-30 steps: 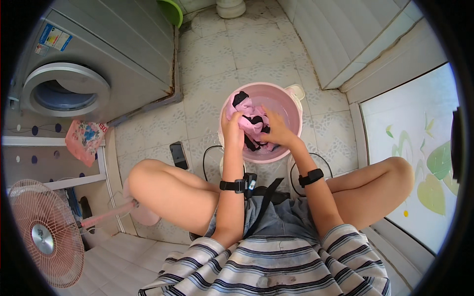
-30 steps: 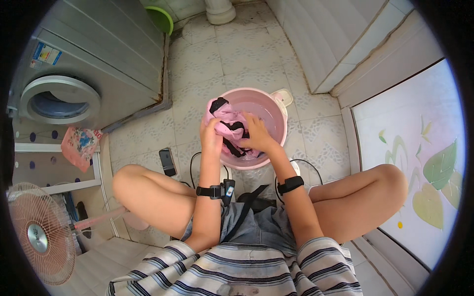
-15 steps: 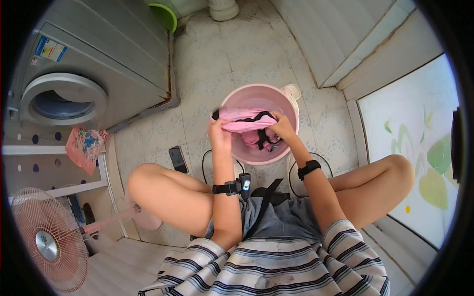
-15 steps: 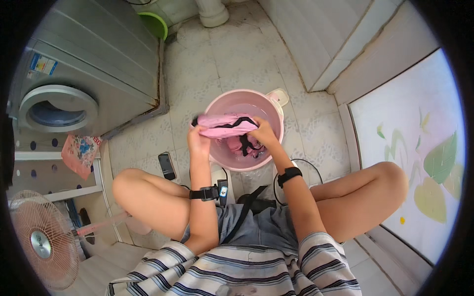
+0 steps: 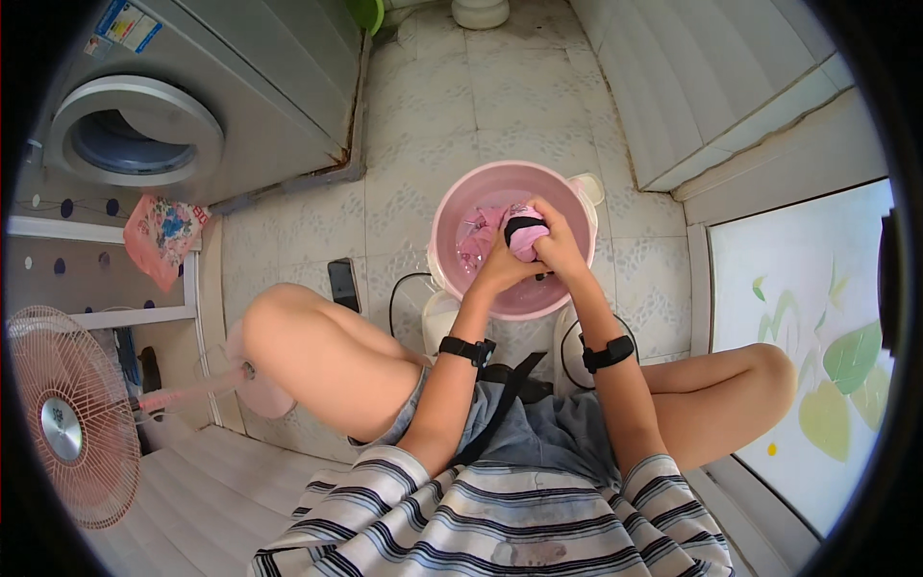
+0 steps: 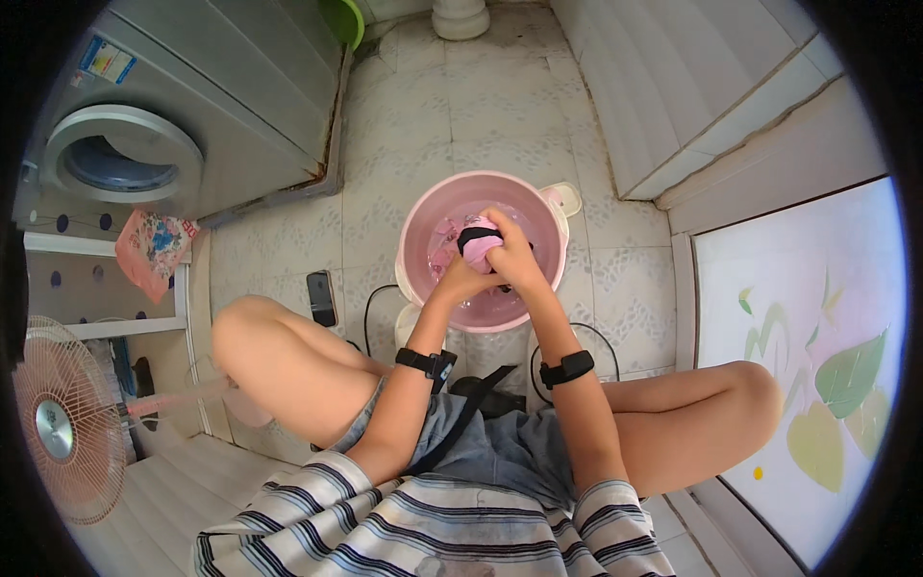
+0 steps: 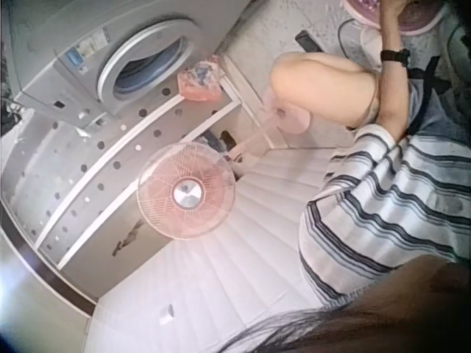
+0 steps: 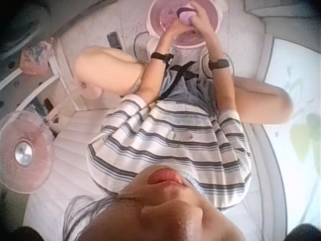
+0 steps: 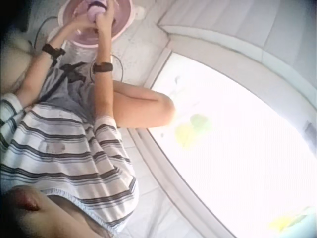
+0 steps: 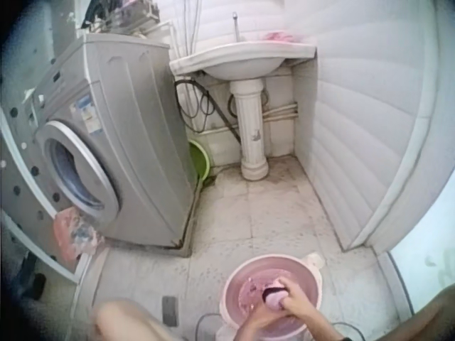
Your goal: Hand washing items of clothing in a small basin of water on the floor.
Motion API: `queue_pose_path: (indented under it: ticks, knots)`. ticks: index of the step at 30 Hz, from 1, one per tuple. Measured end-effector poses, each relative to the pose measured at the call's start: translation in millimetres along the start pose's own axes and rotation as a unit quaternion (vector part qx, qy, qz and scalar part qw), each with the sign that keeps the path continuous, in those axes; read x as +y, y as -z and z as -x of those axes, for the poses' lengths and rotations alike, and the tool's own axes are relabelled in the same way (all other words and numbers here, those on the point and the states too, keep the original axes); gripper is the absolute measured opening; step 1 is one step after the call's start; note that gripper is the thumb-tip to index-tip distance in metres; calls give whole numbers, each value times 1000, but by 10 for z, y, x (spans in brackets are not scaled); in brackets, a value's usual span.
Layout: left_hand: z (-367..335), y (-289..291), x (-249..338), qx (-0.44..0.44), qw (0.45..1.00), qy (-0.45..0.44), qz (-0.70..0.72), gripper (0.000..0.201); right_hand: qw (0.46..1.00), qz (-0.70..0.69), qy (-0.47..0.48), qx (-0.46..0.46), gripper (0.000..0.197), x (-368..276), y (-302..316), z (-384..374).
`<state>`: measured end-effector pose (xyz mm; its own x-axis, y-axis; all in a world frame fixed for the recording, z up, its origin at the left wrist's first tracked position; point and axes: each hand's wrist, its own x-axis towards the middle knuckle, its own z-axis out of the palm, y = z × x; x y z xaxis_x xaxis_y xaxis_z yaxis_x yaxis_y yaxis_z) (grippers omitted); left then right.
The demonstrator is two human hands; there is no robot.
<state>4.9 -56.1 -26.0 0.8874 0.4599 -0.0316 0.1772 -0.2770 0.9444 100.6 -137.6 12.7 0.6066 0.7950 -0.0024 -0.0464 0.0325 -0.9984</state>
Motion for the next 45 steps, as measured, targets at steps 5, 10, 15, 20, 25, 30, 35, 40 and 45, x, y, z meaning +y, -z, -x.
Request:
queue_pose_path:
  ticks: [5,10,15,20,25,30,35,40,45]
  knots:
    - [-4,-159,-75,18,971,93,219,51,999,33,-27,-17,44,-80,-31,3]
    - [26,-216,-300,155,965,76,198,31,965,251,47,-63,85,-57,46,176]
    - [-18,-317,-306,257,957,127,37,28,949,299,4,-102,98,-12,-13,264]
    - [27,-281,-70,214,965,28,-146,20,974,-87,-205,-44,100,-205,-36,148]
    - [81,-447,-58,289,933,-99,-190,20,929,348,82,94,66,94,-219,11]
    - [93,-466,-145,177,973,59,-136,20,976,106,-80,171,22,175,-266,-8]
    - [70,-322,-20,76,981,176,-43,22,963,-32,-162,214,35,210,-210,-50]
    - [87,-274,-178,25,987,95,126,23,964,-66,-215,138,37,203,-209,-75]
    - [7,-302,-511,-103,973,113,171,25,970,-89,-224,35,39,197,-159,-100]
